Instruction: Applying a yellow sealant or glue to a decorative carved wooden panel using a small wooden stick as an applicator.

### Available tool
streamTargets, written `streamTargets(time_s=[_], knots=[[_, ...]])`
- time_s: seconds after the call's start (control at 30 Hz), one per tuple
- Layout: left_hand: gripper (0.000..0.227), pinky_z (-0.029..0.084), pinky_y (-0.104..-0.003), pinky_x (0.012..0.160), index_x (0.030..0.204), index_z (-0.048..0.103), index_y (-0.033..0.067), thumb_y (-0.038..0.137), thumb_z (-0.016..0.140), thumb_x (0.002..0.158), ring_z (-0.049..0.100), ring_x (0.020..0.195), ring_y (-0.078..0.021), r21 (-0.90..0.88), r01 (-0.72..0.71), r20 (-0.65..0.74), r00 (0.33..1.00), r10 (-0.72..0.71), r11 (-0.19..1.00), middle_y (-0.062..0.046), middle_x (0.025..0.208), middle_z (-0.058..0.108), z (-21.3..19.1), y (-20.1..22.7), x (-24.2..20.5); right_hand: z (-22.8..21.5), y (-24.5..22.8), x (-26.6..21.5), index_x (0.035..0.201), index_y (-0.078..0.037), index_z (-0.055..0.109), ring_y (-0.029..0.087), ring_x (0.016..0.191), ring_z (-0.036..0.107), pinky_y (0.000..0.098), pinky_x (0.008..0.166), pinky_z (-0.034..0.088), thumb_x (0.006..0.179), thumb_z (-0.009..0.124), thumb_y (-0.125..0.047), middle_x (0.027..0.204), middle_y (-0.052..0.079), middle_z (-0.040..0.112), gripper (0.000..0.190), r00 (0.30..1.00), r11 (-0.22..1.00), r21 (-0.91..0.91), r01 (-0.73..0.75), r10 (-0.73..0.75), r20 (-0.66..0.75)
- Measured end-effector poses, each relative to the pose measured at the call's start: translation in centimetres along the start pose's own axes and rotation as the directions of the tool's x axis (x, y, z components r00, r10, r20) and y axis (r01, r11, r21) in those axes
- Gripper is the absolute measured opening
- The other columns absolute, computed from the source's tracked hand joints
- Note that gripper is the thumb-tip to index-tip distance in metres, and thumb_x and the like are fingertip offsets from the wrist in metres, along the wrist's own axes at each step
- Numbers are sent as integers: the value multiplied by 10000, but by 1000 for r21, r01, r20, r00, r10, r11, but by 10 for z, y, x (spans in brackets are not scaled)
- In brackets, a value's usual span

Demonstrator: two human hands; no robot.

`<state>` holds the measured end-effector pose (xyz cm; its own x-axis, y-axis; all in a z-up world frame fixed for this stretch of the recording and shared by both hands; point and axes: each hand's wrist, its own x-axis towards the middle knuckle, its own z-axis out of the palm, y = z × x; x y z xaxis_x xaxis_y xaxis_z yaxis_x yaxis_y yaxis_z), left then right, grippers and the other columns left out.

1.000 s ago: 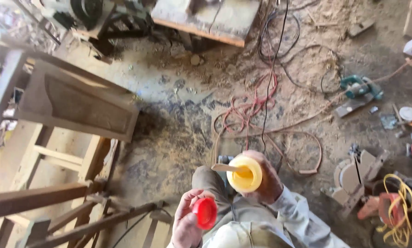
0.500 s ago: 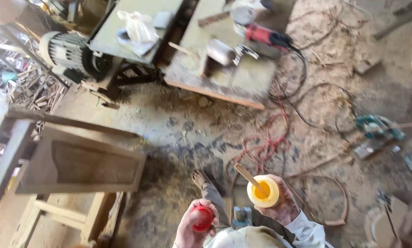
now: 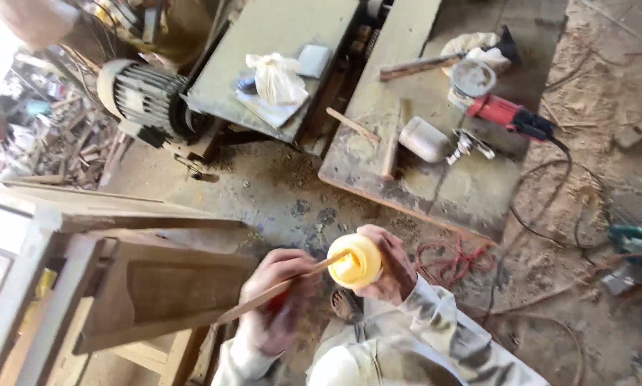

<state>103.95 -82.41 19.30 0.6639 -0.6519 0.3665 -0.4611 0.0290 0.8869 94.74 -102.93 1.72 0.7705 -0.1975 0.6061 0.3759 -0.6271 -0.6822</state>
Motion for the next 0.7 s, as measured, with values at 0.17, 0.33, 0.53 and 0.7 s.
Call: streamTargets(time_s=[0.17,0.33,0.53,0.7], knots=[[146,685,-268,589,1012,636,27,165,585,1015,763,665,-240,-169,-44,-299,954,-8,985,-213,992,663,-36,-12,40,15,59,51,1336,-95,530,346,1203,631,471,1040,508,544,971,-317,1316,145,614,933,986,988,-32,-151,152,62],[191,654,-252,563,1015,627,5,188,573,1017,721,632,-232,-48,-86,-358,932,63,995,-240,955,668,-35,-15,89,20,99,115,1334,-68,505,327,1166,639,468,1076,522,683,897,-425,1255,148,612,840,999,1000,16,12,-12,33],[210,642,-244,655,994,682,50,221,562,1009,745,698,-205,124,-21,-287,956,56,992,-188,957,713,-19,-4,131,21,147,143,1346,-68,485,327,1160,633,463,1054,535,720,873,-477,1242,147,611,842,993,998,62,5,-12,114],[189,618,-217,658,1024,679,57,196,551,1017,728,730,-187,206,-35,-336,936,105,978,-194,972,710,-12,-13,143,27,167,151,1377,-77,444,311,1170,600,442,1082,511,729,884,-372,1293,151,568,836,992,987,158,-15,-5,128]])
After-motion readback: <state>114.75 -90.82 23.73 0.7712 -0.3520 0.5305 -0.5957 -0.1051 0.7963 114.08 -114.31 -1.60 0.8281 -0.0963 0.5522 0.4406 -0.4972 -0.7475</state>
